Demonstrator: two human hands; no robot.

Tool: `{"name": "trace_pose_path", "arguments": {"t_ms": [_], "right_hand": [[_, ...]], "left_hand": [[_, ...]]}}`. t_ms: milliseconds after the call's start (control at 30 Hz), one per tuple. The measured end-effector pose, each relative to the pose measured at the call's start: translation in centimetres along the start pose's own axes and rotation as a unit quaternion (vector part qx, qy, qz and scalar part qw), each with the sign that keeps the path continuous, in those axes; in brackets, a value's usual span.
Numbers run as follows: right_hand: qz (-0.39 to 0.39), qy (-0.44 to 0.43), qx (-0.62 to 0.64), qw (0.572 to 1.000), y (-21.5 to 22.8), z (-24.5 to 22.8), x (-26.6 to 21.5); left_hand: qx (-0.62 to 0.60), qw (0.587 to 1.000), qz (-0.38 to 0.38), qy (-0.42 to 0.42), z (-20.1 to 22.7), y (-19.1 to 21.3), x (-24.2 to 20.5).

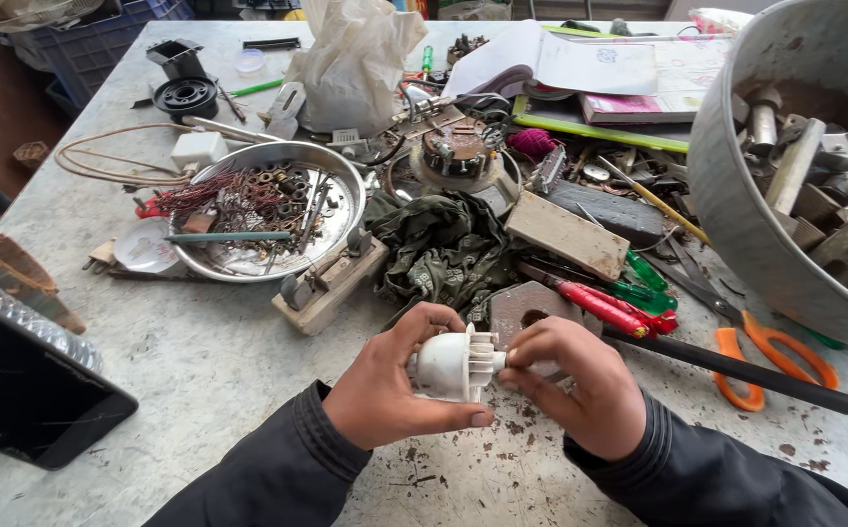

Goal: The person uses pliers and a hammer to disassemble and modify a white plastic electrical component. They repeatedly strike the component with a hammer and use pliers to pull out internal parts, then inspect the modified piece.

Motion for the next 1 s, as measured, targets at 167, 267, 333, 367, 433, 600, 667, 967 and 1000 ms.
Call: {"name": "trace_pose_path", "arguments": {"t_ms": [167,267,333,367,433,600,667,967,1000], "right_hand": [[0.025,0.132,-0.134,0.982,0.5,-2.8,-0.1],[0.012,0.046,-0.050,0.998,0.4,-1.4,0.3],[-0.001,-0.038,0.021,0.999,0.3,0.3,0.4],[-0.014,-0.107,0.050,0.993,0.1,1.4,0.4],[-0.040,-0.239,0.105,0.964,-0.5,3.3,0.2],[-0.018,-0.089,0.030,0.995,-0.2,1.6,0.3],[0.000,-0.005,-0.035,0.999,0.1,0.5,0.2],[-0.045,-0.256,0.126,0.958,-0.6,3.1,0.6],[-0.043,-0.225,0.124,0.965,-0.6,3.0,0.6]], "left_hand": [[-0.013,0.999,-0.007,-0.051,0.4,0.2,-0.1],[0.040,0.997,-0.002,-0.073,0.5,0.5,0.0],[0.089,0.992,0.007,-0.086,0.6,0.5,-0.1],[0.112,0.989,0.014,-0.097,0.7,0.5,-0.1],[0.149,0.981,0.023,-0.124,1.2,0.6,0.0],[0.139,0.987,0.014,-0.074,1.1,0.4,0.0],[0.114,0.992,0.013,-0.062,1.1,0.5,0.0],[0.189,0.971,0.042,-0.142,2.1,0.6,-0.1],[0.208,0.969,0.039,-0.129,1.9,0.7,-0.1]]}}
Point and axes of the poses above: each hand's wrist, its own x-axis towards the middle knuckle, its own y-axis out of the back of the hand, z = x × y, the point moved 5 cm from there along x, towards the middle knuckle, and after that the axes turned 8 degrees about -y, right-handed, at the moved point
